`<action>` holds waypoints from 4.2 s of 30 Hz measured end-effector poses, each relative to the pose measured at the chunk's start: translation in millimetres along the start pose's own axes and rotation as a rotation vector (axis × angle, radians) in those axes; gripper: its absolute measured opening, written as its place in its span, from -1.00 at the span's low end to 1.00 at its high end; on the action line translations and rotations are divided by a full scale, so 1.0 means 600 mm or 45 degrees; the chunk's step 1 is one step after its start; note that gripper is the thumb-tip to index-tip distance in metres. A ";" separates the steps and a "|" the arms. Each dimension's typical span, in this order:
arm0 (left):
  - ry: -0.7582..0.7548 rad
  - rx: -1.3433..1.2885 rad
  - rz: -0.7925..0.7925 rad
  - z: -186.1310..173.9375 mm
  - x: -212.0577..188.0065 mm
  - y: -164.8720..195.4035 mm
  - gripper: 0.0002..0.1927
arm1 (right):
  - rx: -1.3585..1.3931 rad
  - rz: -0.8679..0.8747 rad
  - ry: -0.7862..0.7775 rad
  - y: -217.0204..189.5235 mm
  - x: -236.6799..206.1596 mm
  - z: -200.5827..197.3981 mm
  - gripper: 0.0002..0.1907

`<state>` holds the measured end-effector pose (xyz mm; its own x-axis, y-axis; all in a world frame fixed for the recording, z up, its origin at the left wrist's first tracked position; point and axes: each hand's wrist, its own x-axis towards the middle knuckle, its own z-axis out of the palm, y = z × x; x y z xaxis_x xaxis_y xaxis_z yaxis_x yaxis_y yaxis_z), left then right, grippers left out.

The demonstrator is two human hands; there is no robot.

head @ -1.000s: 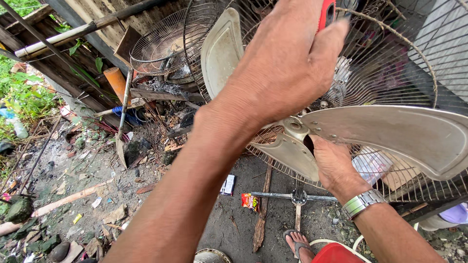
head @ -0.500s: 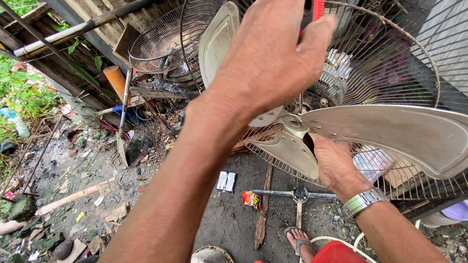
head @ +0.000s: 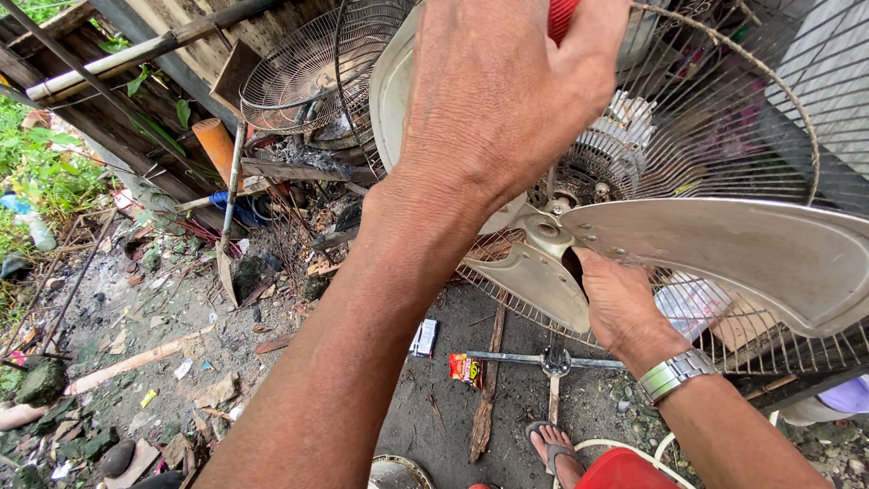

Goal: The person cleans dust from an electric fan's blades using a brush, then uses screwdrivers to loosen the blade cap and unscrew the fasteners holding the fan blades, working the blades free from the motor hub.

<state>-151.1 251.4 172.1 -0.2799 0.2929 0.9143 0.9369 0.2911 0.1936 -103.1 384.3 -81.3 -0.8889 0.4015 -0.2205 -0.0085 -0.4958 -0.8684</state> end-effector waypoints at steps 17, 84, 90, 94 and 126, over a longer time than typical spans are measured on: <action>-1.030 0.267 -0.759 0.037 -0.052 -0.011 -0.55 | 0.001 -0.062 -0.105 -0.001 0.000 0.004 -0.74; -1.660 0.631 -0.049 0.073 -0.026 -0.027 -0.51 | 0.122 0.127 -0.125 -0.003 -0.025 0.050 -0.51; -1.674 0.634 -0.010 0.078 -0.026 -0.031 -0.50 | 0.108 0.152 -0.121 -0.001 -0.019 0.045 -0.54; -1.690 0.634 0.027 0.075 -0.027 -0.036 -0.53 | 0.047 0.156 -0.091 -0.009 -0.024 0.049 -0.56; -1.679 0.561 0.058 0.080 -0.025 -0.049 -0.84 | 0.105 0.160 -0.087 0.020 -0.003 0.019 -0.70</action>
<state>-184.7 281.9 135.6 -0.4710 0.8712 -0.1380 0.8770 0.4457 -0.1796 -107.1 368.7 -86.2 -0.9144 0.2803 -0.2920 0.0697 -0.6016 -0.7958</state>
